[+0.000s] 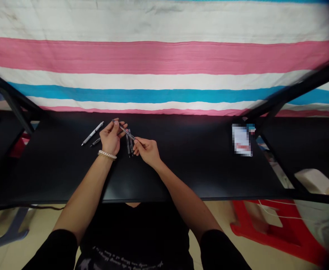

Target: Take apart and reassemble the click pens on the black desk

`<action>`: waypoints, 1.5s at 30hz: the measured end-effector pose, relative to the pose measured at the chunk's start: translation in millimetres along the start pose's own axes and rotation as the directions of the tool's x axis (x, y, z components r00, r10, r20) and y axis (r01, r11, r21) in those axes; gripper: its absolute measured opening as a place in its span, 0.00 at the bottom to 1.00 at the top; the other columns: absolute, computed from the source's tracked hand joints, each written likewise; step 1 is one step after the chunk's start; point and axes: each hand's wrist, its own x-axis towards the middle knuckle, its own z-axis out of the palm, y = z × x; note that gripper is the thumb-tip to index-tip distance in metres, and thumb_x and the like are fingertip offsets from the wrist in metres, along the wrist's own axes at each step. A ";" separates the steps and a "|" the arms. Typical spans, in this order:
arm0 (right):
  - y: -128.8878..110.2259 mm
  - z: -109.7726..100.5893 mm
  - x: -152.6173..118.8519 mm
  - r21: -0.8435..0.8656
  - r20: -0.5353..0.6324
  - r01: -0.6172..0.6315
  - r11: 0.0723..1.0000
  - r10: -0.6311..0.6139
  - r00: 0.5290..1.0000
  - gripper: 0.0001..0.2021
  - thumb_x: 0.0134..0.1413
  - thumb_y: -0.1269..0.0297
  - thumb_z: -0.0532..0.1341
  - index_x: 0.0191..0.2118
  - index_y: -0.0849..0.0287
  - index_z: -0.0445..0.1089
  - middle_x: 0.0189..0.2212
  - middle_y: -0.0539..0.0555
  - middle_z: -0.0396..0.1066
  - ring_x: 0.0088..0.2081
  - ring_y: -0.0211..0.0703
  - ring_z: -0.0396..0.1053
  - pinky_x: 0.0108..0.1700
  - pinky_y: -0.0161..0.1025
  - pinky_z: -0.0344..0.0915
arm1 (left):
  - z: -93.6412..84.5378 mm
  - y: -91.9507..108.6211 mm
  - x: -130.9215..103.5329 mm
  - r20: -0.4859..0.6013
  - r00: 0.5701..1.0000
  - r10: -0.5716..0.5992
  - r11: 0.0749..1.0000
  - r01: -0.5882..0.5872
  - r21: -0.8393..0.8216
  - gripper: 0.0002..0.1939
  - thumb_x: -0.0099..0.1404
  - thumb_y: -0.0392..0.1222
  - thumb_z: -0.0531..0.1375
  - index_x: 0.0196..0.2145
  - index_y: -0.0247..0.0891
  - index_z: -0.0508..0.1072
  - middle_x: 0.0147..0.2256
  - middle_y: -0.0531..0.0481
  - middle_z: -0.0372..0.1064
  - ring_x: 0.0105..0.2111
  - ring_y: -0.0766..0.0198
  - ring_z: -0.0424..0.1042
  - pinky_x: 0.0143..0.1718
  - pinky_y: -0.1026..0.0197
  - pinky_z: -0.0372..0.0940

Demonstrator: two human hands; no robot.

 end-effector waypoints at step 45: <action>-3.7 -2.4 1.3 -0.132 -0.294 0.030 0.991 -0.068 0.953 0.14 0.60 0.52 0.61 0.42 0.57 0.76 0.32 0.54 0.77 0.31 0.41 0.76 0.34 0.40 0.75 | -3.6 -13.7 2.2 0.014 0.999 -0.036 0.993 0.038 -0.115 0.11 0.58 0.42 0.70 0.37 0.36 0.76 0.36 0.46 0.77 0.39 0.60 0.78 0.42 0.56 0.73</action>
